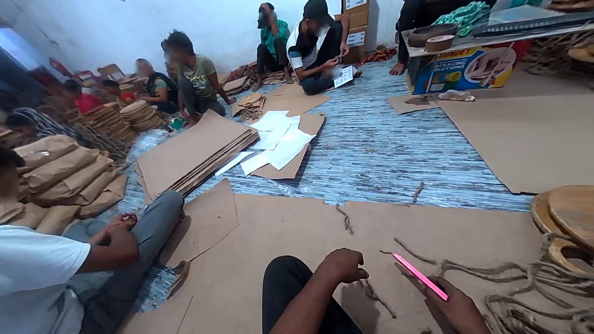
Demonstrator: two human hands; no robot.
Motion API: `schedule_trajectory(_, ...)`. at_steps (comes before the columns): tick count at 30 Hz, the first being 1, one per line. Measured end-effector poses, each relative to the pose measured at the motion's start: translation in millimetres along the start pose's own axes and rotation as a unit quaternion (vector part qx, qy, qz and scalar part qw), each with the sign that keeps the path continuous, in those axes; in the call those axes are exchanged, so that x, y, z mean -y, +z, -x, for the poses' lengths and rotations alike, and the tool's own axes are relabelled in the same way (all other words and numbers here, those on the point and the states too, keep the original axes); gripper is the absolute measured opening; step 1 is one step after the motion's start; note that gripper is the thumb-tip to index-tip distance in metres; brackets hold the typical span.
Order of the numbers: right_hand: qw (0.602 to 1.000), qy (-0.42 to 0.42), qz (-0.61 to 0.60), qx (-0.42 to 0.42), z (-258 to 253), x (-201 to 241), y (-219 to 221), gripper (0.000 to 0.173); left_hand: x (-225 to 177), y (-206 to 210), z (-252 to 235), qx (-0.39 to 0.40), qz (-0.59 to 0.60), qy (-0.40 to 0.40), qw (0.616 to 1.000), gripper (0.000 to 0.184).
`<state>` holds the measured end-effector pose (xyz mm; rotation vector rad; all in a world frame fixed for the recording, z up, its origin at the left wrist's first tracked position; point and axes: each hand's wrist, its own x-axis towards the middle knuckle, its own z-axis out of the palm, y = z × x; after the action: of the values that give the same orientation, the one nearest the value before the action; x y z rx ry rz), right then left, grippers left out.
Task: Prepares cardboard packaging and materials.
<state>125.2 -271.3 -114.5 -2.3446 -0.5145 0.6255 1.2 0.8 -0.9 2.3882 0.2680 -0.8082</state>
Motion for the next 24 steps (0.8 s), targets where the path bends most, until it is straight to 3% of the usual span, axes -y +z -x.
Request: schedule_trajectory(24, 1.000, 0.018, 0.010, 0.012, -1.7, -3.0, 1.2, 0.039, 0.7, -0.7, 0.1, 0.007, -0.002, -0.002, 1.000, 0.046)
